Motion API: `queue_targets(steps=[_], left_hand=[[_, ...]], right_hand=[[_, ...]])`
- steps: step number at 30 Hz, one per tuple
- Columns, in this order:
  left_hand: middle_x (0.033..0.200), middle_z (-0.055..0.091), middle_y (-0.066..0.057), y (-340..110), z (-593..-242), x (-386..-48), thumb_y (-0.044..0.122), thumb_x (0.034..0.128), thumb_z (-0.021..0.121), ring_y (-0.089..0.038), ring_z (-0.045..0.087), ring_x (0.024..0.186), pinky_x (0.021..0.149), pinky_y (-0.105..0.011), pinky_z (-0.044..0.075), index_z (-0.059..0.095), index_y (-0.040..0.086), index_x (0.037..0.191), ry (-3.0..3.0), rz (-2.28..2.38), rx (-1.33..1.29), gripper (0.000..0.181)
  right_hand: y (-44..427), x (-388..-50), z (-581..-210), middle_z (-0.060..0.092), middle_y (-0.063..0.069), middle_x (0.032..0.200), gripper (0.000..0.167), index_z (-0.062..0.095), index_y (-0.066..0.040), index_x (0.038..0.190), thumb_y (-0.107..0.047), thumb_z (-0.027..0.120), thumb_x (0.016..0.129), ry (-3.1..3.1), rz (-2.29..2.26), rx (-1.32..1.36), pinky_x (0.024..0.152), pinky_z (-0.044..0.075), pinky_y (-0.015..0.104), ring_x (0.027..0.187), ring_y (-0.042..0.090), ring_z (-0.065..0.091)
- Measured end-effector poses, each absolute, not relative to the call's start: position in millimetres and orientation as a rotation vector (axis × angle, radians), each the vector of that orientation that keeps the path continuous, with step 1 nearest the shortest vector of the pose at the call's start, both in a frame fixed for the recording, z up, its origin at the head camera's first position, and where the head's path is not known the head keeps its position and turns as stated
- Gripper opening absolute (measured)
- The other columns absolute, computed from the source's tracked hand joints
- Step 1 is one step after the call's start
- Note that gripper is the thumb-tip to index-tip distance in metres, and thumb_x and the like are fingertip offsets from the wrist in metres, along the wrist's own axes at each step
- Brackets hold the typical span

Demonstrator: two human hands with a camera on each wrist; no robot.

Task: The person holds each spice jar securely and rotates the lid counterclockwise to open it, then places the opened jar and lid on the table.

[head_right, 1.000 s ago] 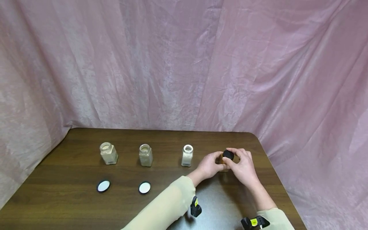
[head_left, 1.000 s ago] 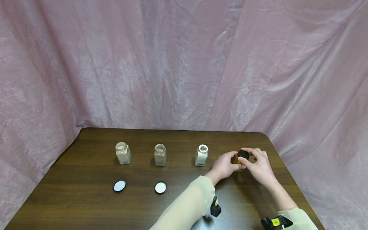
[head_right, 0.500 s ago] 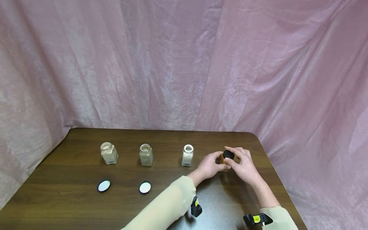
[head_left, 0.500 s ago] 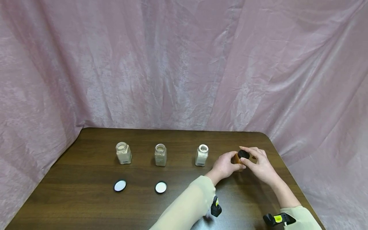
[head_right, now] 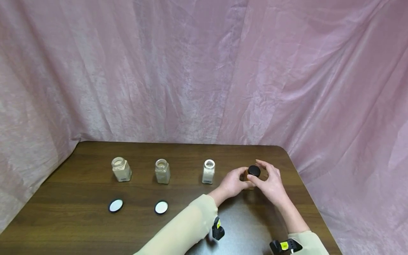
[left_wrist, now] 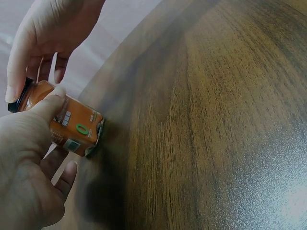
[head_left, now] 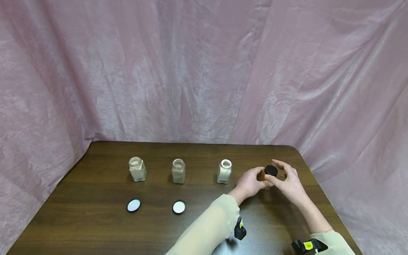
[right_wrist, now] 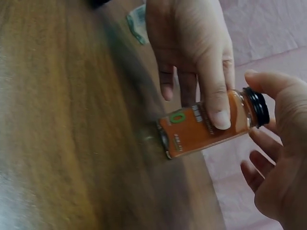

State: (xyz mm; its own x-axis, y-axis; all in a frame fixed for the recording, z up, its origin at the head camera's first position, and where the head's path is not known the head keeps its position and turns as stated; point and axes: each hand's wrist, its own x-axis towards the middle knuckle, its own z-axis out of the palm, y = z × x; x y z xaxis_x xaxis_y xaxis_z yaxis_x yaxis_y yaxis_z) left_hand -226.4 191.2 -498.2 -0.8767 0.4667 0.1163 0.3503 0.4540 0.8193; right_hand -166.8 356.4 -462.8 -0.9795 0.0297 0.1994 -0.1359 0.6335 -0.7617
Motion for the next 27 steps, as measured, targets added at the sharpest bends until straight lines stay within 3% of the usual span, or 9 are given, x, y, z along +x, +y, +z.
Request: queue_targets(steps=[11, 27], left_hand=[[0.107, 0.069, 0.014, 190.7, -498.1, -226.8, 0.036, 0.0862, 0.083, -0.002, 0.060, 0.097, 0.086, -0.022, 0.047, 0.069, 0.022, 0.124, 2.578, 1.416, 0.761, 0.043], [0.110, 0.069, 0.013, 190.9, -497.3, -226.2, 0.037, 0.0862, 0.083, -0.002, 0.060, 0.099, 0.087, -0.021, 0.047, 0.068, 0.021, 0.126, 2.574, 1.417, 0.746, 0.045]], right_hand=[[351.4, -167.5, -470.5, 0.042, 0.020, 0.144, 0.071, 0.048, -0.002, 0.137, -0.046, 0.078, 0.090, -2.590, 1.357, -0.148, 0.098, 0.035, 0.049, 0.135, 0.039, 0.031], [350.5, -167.5, -475.3, 0.051, 0.015, 0.136, 0.055, 0.060, -0.001, 0.129, -0.038, 0.078, 0.092, -2.528, 1.306, -0.079, 0.098, 0.036, 0.045, 0.131, 0.029, 0.033]])
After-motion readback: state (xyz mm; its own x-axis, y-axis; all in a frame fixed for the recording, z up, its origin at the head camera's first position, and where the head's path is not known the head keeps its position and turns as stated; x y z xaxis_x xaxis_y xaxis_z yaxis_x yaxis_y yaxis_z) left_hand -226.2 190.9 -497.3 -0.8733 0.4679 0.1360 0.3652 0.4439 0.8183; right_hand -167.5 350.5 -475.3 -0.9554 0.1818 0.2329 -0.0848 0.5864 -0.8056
